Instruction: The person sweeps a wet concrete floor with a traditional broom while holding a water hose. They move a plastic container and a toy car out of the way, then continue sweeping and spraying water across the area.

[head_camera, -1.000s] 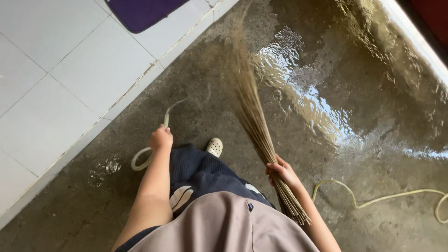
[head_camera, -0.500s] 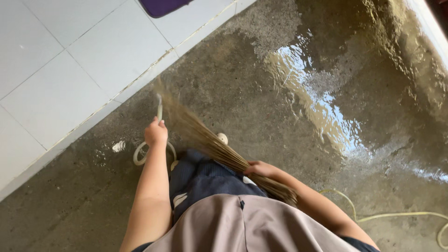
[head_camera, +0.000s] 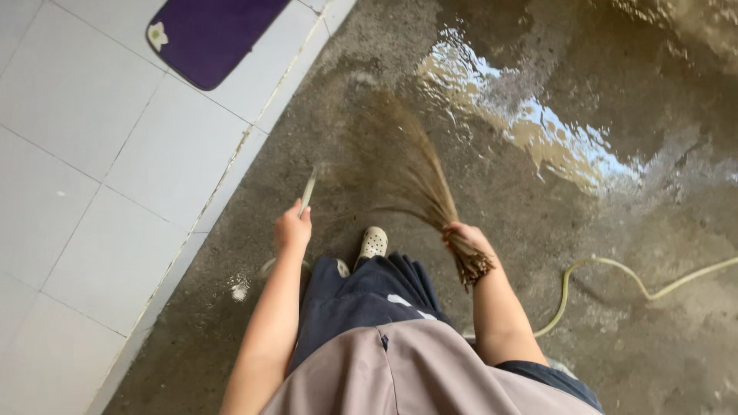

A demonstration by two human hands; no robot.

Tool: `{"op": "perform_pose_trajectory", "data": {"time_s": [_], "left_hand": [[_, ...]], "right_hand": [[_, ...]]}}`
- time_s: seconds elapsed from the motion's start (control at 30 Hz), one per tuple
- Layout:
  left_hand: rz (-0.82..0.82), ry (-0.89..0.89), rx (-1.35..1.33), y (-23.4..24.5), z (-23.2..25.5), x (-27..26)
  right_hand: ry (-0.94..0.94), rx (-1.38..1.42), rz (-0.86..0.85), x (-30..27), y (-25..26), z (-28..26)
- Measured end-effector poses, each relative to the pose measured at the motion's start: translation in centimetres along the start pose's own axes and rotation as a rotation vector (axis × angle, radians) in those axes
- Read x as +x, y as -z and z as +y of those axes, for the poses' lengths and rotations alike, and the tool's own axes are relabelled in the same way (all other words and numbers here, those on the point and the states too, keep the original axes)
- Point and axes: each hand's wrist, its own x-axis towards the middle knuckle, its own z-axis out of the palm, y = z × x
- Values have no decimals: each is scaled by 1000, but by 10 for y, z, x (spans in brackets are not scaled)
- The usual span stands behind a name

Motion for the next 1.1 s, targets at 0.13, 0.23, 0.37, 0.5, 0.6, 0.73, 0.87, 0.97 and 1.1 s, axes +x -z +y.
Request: {"op": "perform_pose_trajectory", "data": {"time_s": [0.13, 0.23, 0.37, 0.5, 0.6, 0.73, 0.87, 0.97, 1.1], "left_hand": [[-13, -168, -33, 10, 33, 25], [-1, -200, -64, 12, 54, 44], [42, -294, -158, 7, 71, 88], [56, -390, -260, 9, 94, 140], [19, -366, -299, 27, 119, 166], [-20, -402, -300, 50, 149, 199], [-79, -385, -301, 47, 150, 229], [-111, -501, -394, 40, 126, 247], [-119, -417, -266, 57, 109, 260]], "right_hand": [[14, 143, 87, 2, 29, 8], [105, 266, 82, -14, 42, 18], [230, 400, 96, -53, 43, 24], [236, 433, 207, -98, -3, 27], [169, 507, 140, -121, -49, 19], [78, 248, -10, -114, -119, 15], [147, 118, -200, -70, -208, 3], [20, 431, -222, -46, -235, -13], [-16, 596, 65, -9, -204, -49]]}}
